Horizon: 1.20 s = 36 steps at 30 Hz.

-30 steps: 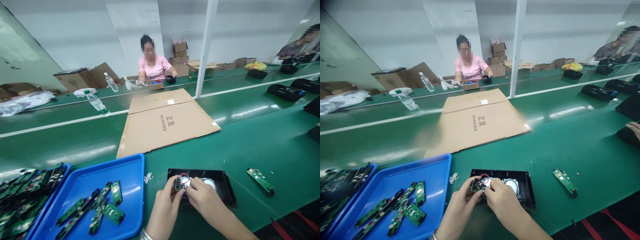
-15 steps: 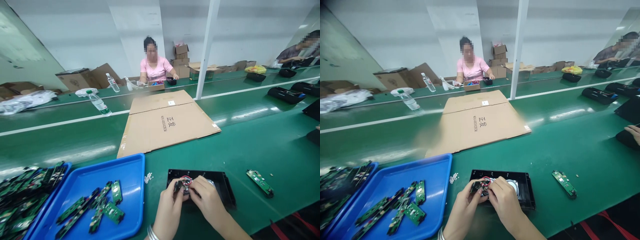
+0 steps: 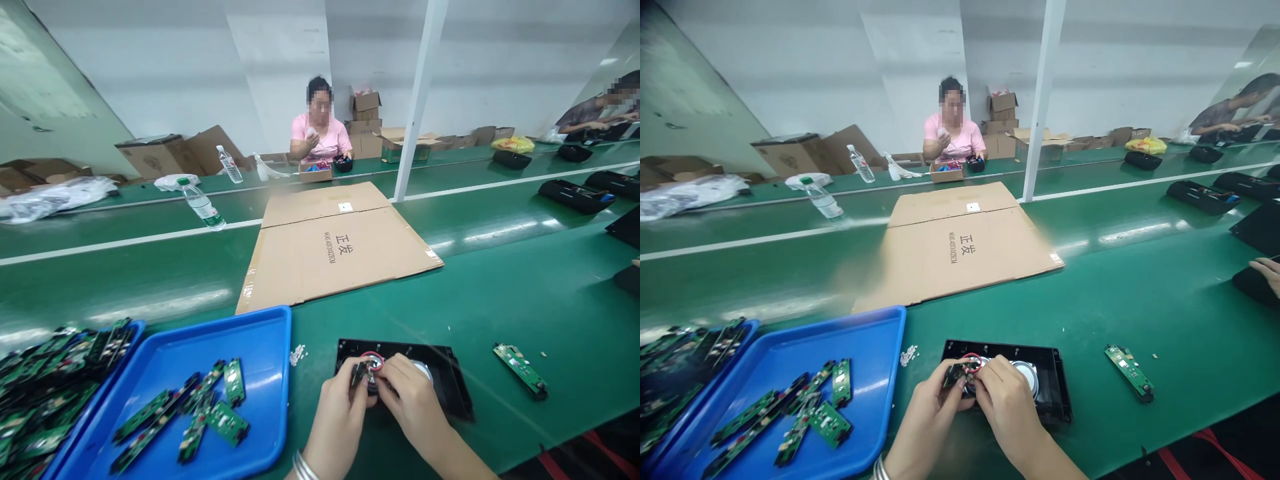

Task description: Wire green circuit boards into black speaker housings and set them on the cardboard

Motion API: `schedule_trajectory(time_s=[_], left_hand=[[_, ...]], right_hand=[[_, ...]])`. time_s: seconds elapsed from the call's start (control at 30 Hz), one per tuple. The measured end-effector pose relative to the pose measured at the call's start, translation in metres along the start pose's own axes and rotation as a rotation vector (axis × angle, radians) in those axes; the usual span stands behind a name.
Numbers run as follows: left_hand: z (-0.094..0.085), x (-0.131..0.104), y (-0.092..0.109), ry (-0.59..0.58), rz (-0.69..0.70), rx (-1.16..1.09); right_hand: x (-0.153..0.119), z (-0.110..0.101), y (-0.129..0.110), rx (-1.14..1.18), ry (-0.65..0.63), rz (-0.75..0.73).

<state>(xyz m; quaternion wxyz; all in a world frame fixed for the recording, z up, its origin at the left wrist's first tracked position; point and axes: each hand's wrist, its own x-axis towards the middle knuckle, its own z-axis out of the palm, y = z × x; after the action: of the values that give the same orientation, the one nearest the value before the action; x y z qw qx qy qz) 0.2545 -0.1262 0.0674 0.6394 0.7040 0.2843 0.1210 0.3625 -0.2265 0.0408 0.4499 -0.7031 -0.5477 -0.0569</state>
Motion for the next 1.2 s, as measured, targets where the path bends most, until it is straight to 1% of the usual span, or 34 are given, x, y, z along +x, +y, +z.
schedule_trajectory(time_s=[0.03, 0.13, 0.17, 0.2, 0.23, 0.27, 0.33, 0.37, 0.4, 0.43, 0.47, 0.5, 0.6, 0.63, 0.7, 0.77, 0.8, 0.83, 0.87, 0.93, 1.0, 1.07, 1.13, 1.2], left_hand=[[-0.001, 0.0, 0.0, 0.014, 0.022, 0.048], [-0.004, 0.0, 0.002, 0.096, 0.058, 0.235], [-0.004, 0.0, 0.003, 0.12, 0.06, 0.281], [-0.004, 0.0, 0.003, 0.136, 0.056, 0.309], [-0.003, 0.0, 0.003, 0.143, 0.052, 0.325], [-0.002, 0.0, 0.003, 0.149, 0.05, 0.332], [-0.002, 0.0, 0.001, 0.161, 0.053, 0.341], [-0.003, 0.0, 0.0, 0.164, 0.054, 0.346], [-0.003, 0.0, 0.0, 0.161, 0.055, 0.35], [-0.004, 0.001, 0.0, 0.156, 0.058, 0.354], [-0.005, 0.001, 0.001, 0.146, 0.056, 0.356], [-0.006, 0.001, 0.002, 0.134, 0.052, 0.357], [-0.006, 0.0, 0.008, 0.106, 0.024, 0.33], [-0.005, 0.0, 0.009, 0.095, 0.01, 0.315], [-0.002, -0.001, 0.009, 0.08, -0.013, 0.289], [0.001, 0.0, 0.007, 0.079, -0.025, 0.261], [0.002, 0.0, 0.006, 0.085, -0.033, 0.244], [0.003, 0.0, 0.005, 0.094, -0.041, 0.228], [0.003, 0.001, 0.003, 0.102, -0.046, 0.218], [0.005, 0.001, 0.002, 0.117, -0.053, 0.244], [0.006, 0.0, 0.002, 0.126, -0.051, 0.294], [0.008, -0.001, 0.0, 0.12, -0.045, 0.287], [0.011, -0.003, -0.005, 0.104, -0.04, 0.21], [0.014, -0.004, -0.012, 0.1, -0.05, 0.117]], right_hand=[[0.0, 0.001, -0.002, -0.026, 0.026, 0.015], [-0.004, 0.003, -0.007, -0.118, 0.161, 0.044], [-0.006, 0.004, -0.008, -0.146, 0.175, 0.045], [-0.008, 0.005, -0.009, -0.174, 0.148, 0.044], [-0.01, 0.006, -0.009, -0.207, 0.081, 0.053], [-0.012, 0.006, -0.008, -0.248, -0.013, 0.077], [-0.012, 0.008, -0.007, -0.342, -0.217, 0.161], [-0.011, 0.008, -0.006, -0.38, -0.298, 0.206], [-0.01, 0.008, -0.005, -0.399, -0.353, 0.241], [-0.008, 0.008, -0.005, -0.394, -0.379, 0.264], [-0.007, 0.006, -0.004, -0.36, -0.377, 0.272], [-0.007, 0.004, -0.004, -0.297, -0.347, 0.274], [-0.012, -0.005, 0.001, 0.017, -0.18, 0.307], [-0.015, -0.008, 0.003, 0.134, -0.13, 0.352], [-0.022, -0.016, 0.009, 0.33, -0.042, 0.498], [-0.027, -0.024, 0.014, 0.423, 0.025, 0.614], [-0.028, -0.026, 0.016, 0.426, 0.038, 0.621], [-0.029, -0.028, 0.016, 0.407, 0.028, 0.582], [-0.028, -0.029, 0.015, 0.376, -0.008, 0.498], [-0.025, -0.027, 0.011, 0.292, -0.119, 0.286], [-0.021, -0.022, 0.006, 0.183, -0.204, 0.143], [-0.017, -0.015, 0.003, 0.051, -0.205, 0.109], [-0.016, -0.009, 0.002, -0.06, -0.154, 0.127], [-0.015, -0.006, 0.004, -0.105, -0.111, 0.131]])
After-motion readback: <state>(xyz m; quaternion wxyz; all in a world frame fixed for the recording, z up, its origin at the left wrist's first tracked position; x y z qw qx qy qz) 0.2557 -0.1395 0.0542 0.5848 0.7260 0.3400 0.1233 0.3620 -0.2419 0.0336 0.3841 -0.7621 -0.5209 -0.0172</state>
